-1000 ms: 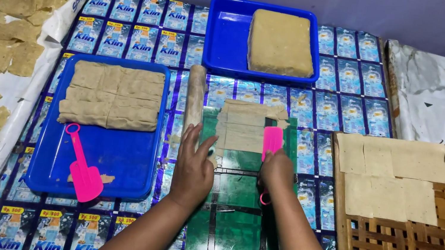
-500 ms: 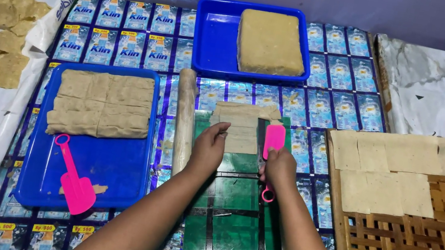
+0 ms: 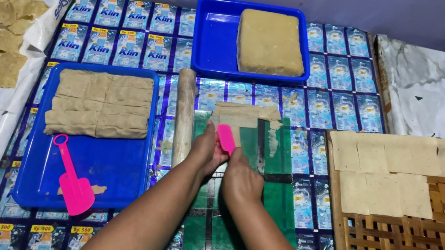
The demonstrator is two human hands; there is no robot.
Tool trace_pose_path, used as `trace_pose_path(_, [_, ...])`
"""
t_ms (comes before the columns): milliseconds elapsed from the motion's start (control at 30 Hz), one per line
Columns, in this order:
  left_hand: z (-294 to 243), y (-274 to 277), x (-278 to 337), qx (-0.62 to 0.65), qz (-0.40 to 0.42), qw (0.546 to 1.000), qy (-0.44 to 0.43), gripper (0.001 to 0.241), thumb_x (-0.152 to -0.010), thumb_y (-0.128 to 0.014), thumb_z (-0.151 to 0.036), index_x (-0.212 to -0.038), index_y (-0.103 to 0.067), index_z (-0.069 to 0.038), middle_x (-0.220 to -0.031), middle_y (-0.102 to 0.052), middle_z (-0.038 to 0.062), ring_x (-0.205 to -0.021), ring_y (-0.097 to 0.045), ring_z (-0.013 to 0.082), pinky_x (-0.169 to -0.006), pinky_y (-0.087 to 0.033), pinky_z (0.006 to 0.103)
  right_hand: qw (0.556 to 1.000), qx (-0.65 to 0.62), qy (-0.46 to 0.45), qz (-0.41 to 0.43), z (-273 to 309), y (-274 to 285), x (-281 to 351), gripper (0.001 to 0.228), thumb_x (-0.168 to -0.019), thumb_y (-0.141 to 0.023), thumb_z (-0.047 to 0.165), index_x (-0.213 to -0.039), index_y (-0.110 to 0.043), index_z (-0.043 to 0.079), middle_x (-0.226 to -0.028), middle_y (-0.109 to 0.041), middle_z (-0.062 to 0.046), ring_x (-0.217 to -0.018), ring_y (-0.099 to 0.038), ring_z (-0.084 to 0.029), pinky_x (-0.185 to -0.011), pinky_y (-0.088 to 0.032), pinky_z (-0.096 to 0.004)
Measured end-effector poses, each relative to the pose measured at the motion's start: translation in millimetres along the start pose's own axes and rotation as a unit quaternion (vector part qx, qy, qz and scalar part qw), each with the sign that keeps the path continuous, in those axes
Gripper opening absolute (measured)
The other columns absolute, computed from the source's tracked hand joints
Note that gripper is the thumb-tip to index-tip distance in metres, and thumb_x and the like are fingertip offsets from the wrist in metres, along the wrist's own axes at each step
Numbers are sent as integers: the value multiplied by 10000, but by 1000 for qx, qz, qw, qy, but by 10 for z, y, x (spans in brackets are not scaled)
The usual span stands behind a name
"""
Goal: Rolling out, cutting, and arranging thin dough sheets on a drying tray.
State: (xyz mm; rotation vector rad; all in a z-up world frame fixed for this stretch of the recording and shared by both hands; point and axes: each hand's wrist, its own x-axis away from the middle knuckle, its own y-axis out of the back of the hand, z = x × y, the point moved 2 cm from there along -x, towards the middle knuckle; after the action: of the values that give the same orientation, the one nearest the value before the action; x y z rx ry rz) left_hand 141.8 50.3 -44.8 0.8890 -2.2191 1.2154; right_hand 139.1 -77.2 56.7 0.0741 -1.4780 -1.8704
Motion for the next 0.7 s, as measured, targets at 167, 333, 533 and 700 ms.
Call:
trace_pose_path(167, [-57,73,-37,20,-33,999,10,792,-1022,-242,-685,-1202,-624,-15,-1026,-724,196,-914,-746,354,-842,-607,560,990,20,54,-125,-107,-97,116,304,-1020,-373,167,-1298,-439,62,-1117,-624,-208,-919,-706,-486,-800,-573,-589])
trace_pose_path(333, [153,181,-398,-131,-66,988,-47,475,-944,-726,-429,-1180,-697,-18,-865,-665,65,-718,-737,202,-733,-654,375,991,-12,-56,-123,-586,-69,-42,369,-1034,-415,301,-1369,-358,158,-1179,-624,-186,-950,-703,-501,-824,-563,-624])
trace_pose_path(533, [-195,186,-114,-466,-149,845,-217,297,-811,-797,-338,-1085,-805,-224,-780,-780,-47,-726,-761,162,-677,-620,324,990,-10,-71,-118,-871,-181,-97,412,-987,-535,335,-1364,-421,213,-1239,-589,-109,-1154,-642,-410,-894,-567,-538])
trace_pose_path(700, [-711,-274,816,-600,-110,746,-267,225,-879,-721,-262,-1081,-809,-217,-902,-798,36,-943,-760,262,-810,-610,391,957,-180,50,-221,-898,-246,-169,222,-947,-692,291,-1137,-693,176,-1131,-590,-61,-1185,-629,-347,-960,-530,-409])
